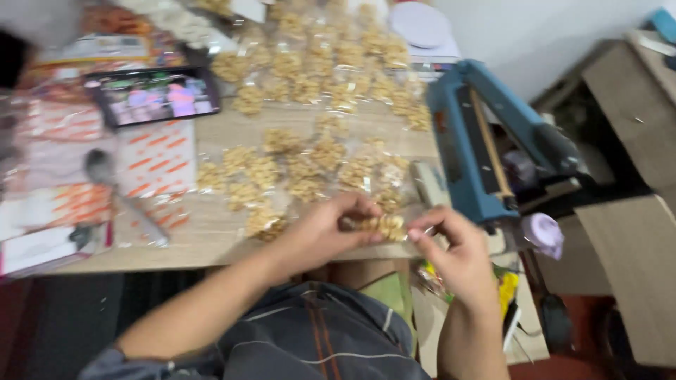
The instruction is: Sealing small plastic bags filled with snacks using a manual heat sealer.
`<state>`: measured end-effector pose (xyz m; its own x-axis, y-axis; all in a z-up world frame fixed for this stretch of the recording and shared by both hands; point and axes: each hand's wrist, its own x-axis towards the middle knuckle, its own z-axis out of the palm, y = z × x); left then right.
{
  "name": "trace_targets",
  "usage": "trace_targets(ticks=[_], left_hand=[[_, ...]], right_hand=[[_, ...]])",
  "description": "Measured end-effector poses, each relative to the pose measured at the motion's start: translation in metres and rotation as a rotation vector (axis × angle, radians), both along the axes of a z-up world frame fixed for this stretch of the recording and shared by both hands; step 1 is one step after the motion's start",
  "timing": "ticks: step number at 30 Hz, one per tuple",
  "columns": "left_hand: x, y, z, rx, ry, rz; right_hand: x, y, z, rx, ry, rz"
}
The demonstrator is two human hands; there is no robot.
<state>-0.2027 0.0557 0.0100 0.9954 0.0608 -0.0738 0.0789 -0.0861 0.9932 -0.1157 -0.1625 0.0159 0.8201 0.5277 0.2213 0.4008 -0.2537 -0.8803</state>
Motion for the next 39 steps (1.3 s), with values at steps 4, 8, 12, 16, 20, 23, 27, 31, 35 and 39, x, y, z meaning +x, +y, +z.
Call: trace_targets(ticks=[4,8,12,16,20,23,27,31,35,39], left_hand=[[-0.045,0.029,-0.010,0.057,0.074,0.142],[-0.062,0.062,-0.001,0.311,-0.006,0.122],[-0.053,0.112,-0.031,0.928,-0.366,0.390],[-0.048,0.139,-0.073,1.216,-0.164,0.455],[-0.067,0.128,-0.042,1.094,-0.216,0.502],[-0.073,0.124,-0.037,0.963,-0.423,0.586],[-0.076,0.131,-0.040,0.921,-0.613,0.631],[-0.080,0.133,-0.038,0.904,-0.714,0.603],[-0.080,0.135,-0.042,0.909,-0.715,0.592],[-0.081,0.134,-0.041,0.887,-0.704,0.595]], right_hand=[[-0.020,0.046,-0.023,-0.093,-0.097,0.082],[-0.029,0.081,-0.012,-0.159,-0.118,0.190],[-0.026,0.093,-0.003,-0.073,-0.129,0.219],[-0.026,0.099,0.001,-0.179,-0.139,0.145],[0.006,0.095,0.035,-0.150,-0.308,0.100],[0.037,0.118,0.097,-0.265,-0.678,0.108],[0.096,0.191,0.121,-0.735,-0.453,0.056],[0.158,0.244,0.076,-1.176,-0.003,0.201],[0.200,0.250,0.025,-0.963,0.041,0.034],[0.198,0.246,0.026,-0.837,0.047,0.019]])
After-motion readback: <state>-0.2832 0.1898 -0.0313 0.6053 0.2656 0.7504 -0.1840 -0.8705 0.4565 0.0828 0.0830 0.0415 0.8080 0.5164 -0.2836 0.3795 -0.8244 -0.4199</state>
